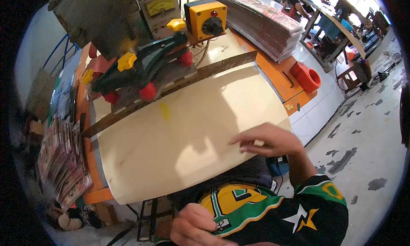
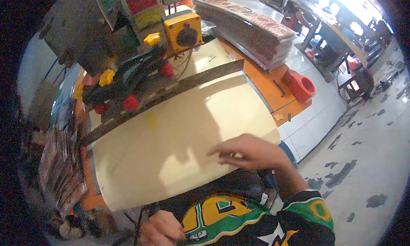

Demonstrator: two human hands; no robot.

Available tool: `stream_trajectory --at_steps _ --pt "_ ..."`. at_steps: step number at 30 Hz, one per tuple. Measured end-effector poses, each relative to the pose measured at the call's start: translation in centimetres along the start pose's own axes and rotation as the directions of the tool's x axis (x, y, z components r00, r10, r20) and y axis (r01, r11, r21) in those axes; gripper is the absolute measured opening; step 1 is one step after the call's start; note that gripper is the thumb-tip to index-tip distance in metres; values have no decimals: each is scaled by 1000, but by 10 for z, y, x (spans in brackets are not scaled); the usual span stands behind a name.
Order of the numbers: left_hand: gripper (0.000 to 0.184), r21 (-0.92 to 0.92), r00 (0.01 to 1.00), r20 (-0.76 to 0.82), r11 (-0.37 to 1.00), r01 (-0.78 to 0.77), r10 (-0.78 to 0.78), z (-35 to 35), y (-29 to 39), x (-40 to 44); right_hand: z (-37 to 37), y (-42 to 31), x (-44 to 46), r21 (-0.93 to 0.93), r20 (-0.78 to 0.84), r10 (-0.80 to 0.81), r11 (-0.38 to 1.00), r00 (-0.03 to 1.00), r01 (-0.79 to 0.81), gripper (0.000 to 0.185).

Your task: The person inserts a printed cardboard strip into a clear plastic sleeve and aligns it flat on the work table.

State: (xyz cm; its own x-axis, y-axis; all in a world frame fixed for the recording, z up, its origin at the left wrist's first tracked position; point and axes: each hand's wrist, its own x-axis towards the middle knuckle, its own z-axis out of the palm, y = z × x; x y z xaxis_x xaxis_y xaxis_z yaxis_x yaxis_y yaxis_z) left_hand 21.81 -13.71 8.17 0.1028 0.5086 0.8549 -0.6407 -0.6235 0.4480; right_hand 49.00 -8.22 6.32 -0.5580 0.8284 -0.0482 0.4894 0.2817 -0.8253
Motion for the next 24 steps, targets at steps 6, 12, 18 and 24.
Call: stream_trajectory --at_steps 6,12,18,24 --pt "37 793 776 206 567 225 -596 -74 6 -33 -103 28 -16 -421 -610 -154 894 777 -154 30" --pt "32 675 662 -464 248 695 -589 -120 -4 -45 -228 77 15 -763 -628 -447 516 637 -390 49" --pt "34 559 584 -578 246 792 -570 -131 -6 -58 -271 115 28 -601 -685 11 555 728 -575 54" --pt "32 656 660 -528 236 717 -535 -139 -14 -65 -251 134 36 -717 -697 -315 289 644 -635 37"
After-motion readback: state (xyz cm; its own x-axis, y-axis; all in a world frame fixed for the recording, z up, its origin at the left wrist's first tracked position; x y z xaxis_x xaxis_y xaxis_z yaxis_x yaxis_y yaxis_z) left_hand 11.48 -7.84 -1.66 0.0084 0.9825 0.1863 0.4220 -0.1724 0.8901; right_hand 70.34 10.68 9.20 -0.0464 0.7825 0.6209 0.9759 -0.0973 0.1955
